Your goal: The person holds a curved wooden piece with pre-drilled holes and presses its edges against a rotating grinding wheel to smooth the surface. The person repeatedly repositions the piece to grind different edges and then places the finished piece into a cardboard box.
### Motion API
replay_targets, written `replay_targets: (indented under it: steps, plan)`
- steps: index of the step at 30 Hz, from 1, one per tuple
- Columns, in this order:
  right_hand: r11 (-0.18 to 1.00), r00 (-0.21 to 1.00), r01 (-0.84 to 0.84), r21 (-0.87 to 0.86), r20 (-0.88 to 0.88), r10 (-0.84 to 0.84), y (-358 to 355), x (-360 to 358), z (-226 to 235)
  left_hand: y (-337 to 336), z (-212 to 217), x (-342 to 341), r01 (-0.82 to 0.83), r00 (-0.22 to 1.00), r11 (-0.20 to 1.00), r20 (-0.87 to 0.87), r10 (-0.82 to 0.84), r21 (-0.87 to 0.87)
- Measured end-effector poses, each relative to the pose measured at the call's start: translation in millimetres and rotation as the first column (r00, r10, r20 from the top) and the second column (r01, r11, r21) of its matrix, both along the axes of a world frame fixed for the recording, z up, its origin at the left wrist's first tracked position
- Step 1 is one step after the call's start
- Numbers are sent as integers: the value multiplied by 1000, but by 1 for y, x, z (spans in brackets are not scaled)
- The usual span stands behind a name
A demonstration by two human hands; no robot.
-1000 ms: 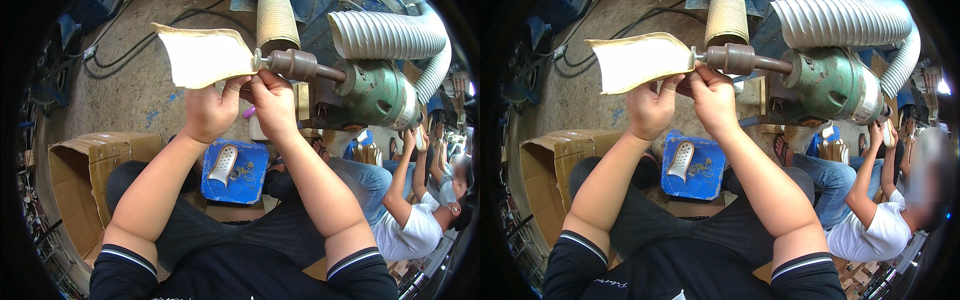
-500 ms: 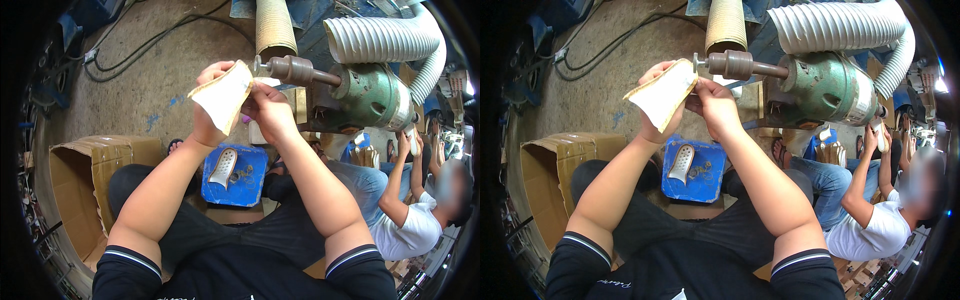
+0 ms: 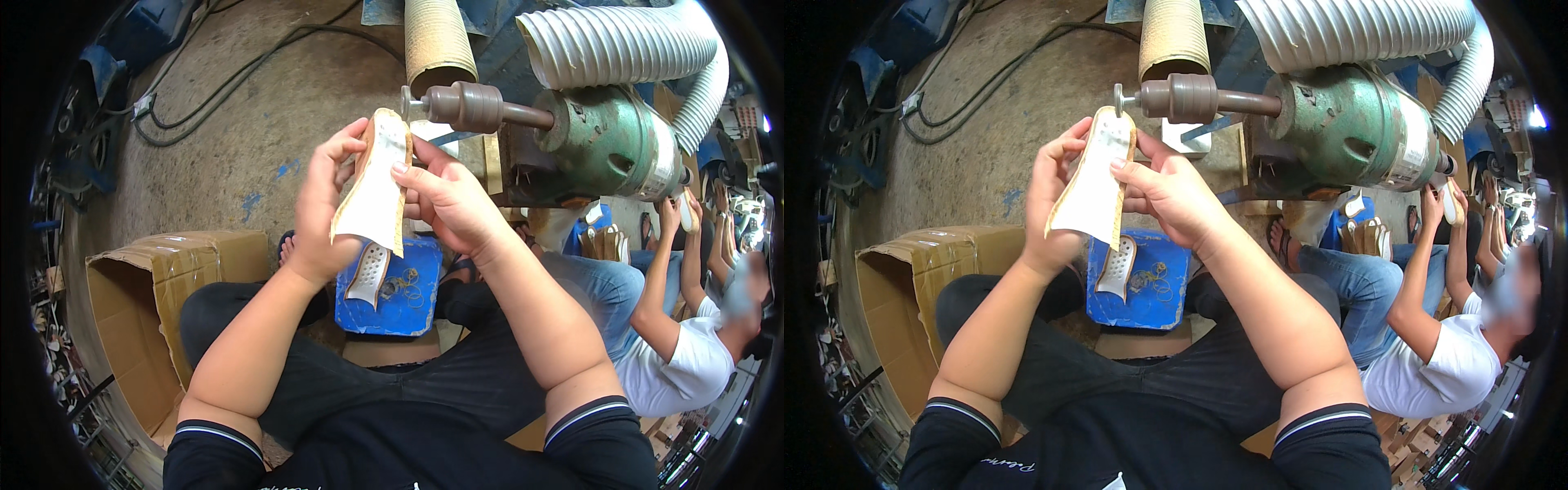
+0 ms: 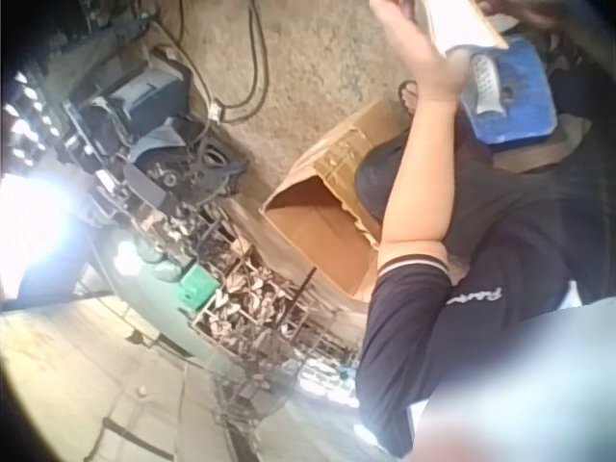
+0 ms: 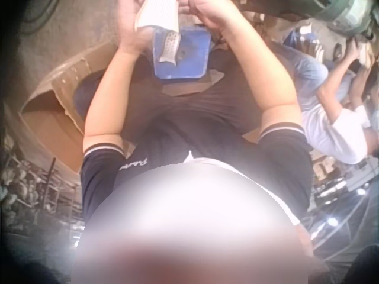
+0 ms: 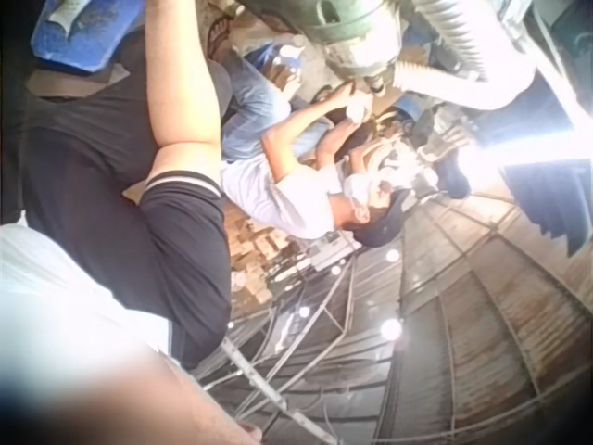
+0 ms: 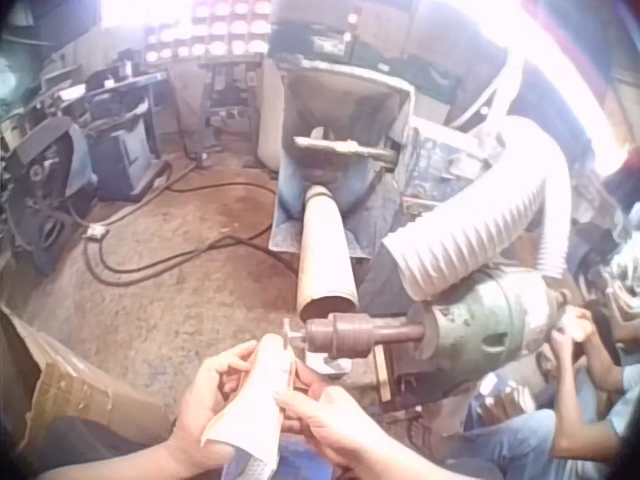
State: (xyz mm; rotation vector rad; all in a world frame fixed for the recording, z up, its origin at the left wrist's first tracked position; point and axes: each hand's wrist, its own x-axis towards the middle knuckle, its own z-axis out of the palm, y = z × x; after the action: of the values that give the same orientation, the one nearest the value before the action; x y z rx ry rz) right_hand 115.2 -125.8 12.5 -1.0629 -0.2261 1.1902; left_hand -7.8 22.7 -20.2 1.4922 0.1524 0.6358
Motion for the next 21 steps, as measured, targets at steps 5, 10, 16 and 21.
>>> replay_targets:
  steps: [5, 10, 16, 21]
  plan:
    - [997, 998, -68, 32, -14, 68, 1, -8, 3, 23, 9, 2, 32, 967, 677, -148, -206, -735]
    - [999, 997, -17, -39, 74, 20, -2, -18, 16, 12, 15, 4, 134, 961, 658, -66, -270, -741]
    - [991, 988, 104, -78, 126, -94, -9, -31, 20, 10, 19, 11, 80, 979, 686, -73, -191, -723]
    - [998, 997, 60, 13, 53, -61, -15, -27, 23, 14, 26, 13, 121, 971, 618, -35, -235, -777]
